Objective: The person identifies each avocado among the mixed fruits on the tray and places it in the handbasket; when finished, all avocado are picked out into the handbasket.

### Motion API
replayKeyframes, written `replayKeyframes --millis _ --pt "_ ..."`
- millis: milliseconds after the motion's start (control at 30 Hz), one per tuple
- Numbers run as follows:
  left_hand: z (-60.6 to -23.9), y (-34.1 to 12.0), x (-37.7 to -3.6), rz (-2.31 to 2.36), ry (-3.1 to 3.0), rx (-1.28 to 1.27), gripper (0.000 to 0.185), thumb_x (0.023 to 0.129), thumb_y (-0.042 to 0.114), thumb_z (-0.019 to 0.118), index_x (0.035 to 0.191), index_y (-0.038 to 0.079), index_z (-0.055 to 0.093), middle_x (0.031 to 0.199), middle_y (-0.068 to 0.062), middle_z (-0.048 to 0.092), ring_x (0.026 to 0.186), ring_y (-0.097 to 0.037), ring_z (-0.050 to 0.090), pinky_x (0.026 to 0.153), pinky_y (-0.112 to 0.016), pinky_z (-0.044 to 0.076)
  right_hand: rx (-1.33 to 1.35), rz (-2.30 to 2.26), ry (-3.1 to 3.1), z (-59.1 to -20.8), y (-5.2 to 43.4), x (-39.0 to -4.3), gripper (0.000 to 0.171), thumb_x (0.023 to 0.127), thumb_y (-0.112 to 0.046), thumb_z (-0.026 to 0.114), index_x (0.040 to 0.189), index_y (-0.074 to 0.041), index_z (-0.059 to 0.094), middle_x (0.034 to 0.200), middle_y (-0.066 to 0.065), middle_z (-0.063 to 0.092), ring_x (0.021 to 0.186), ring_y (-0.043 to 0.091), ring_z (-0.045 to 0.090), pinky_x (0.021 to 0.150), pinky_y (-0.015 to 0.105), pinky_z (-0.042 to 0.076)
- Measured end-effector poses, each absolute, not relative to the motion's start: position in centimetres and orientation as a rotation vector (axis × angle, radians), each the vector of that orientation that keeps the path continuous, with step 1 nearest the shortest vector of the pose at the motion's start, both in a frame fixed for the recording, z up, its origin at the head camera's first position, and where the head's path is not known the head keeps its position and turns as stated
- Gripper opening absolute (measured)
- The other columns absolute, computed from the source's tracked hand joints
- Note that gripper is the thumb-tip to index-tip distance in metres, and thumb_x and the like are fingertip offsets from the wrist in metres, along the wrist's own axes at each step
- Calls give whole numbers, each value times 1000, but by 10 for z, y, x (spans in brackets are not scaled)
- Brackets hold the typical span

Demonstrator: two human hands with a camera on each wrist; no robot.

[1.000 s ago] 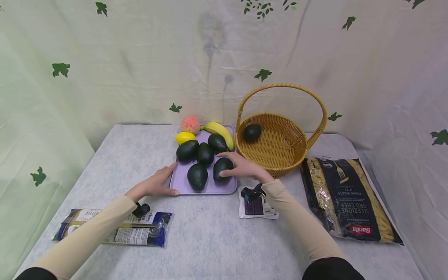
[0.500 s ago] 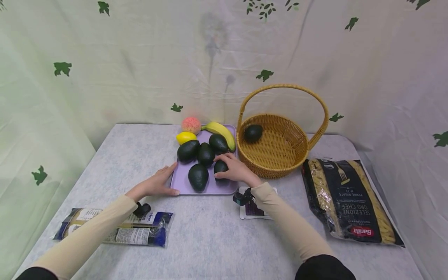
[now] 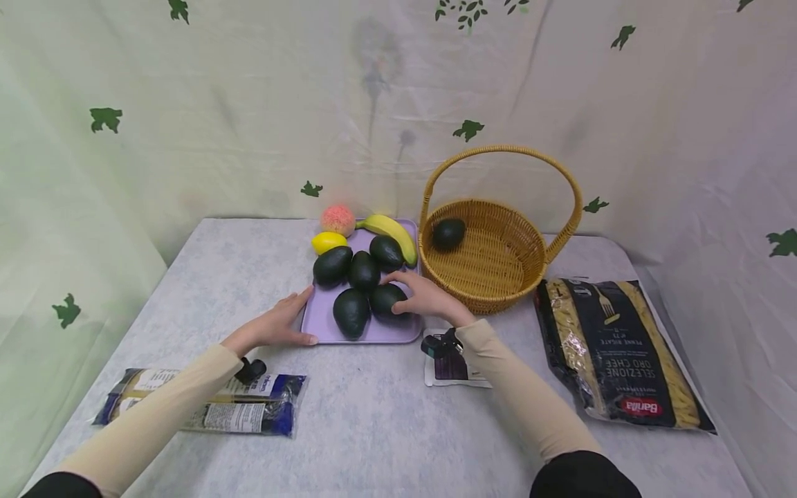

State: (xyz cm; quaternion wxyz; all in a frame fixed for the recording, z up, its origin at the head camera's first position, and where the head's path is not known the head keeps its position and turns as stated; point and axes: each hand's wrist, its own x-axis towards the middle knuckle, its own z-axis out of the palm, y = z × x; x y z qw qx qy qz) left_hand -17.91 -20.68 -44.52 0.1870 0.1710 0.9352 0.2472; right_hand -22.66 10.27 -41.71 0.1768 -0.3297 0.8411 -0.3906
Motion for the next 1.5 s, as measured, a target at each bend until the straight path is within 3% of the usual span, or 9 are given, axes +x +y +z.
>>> replayKeyframes --millis 100,300,467,567,733,933,1167,1367,1500 --pt "-446 -207 -180 692 2627 478 103 74 38 72 141 -6 8 146 -23 9 131 -44 6 105 -54 10 -966 -1085 2322 -420 101 -227 52 79 -9 66 127 -8 48 130 11 45 120 25 39 97 46 33" --pt "-448 -206 -179 705 2627 492 103 74 37 72 140 -8 8 146 -24 9 130 -45 6 105 -54 10 -960 -1068 2294 -423 99 -225 54 78 -13 67 129 -11 47 131 7 45 118 20 41 97 42 35" --pt "-447 -206 -178 711 2623 498 101 75 35 72 140 -9 8 146 -25 9 130 -46 6 104 -55 10 -903 -1152 2267 -415 106 -225 52 79 -14 67 128 -15 48 130 4 43 99 20 52 77 41 49" --pt "-446 -206 -178 710 2625 495 101 75 34 72 140 -9 8 145 -25 9 130 -46 6 104 -55 10 -867 -1231 2232 -403 113 -227 52 81 -17 66 129 -20 46 132 1 39 92 23 52 70 42 51" --pt "-445 -207 -177 716 2633 503 100 75 33 72 140 -10 8 145 -26 9 130 -47 6 104 -55 10 -767 -1328 2233 -380 133 -232 53 82 -23 66 129 -28 44 135 0 35 108 26 45 83 43 44" --pt "-447 -207 -178 709 2638 514 102 74 36 72 140 -9 9 145 -25 10 129 -47 7 104 -55 11 -645 -1490 2154 -353 162 -237 56 86 -10 60 136 -16 36 132 14 32 107 36 47 81 47 48" --pt "-447 -208 -179 705 2641 519 102 74 37 72 140 -9 9 145 -25 10 130 -47 7 104 -55 10 -543 -1637 2134 -363 203 -263 55 85 -13 63 134 -20 38 131 11 30 104 31 51 81 45 48" --pt "-447 -209 -180 697 2641 513 103 74 38 72 140 -9 9 145 -25 10 129 -47 7 104 -55 10 -448 -1703 2135 -353 217 -268 57 88 -5 56 138 -10 29 131 16 27 100 28 53 84 50 45" --pt "-448 -210 -181 741 2629 518 105 73 43 71 140 -8 9 145 -25 9 130 -46 6 104 -55 9 -390 -1678 2186 -356 226 -282 58 89 -8 56 139 -11 28 134 17 24 100 27 52 84 48 46"
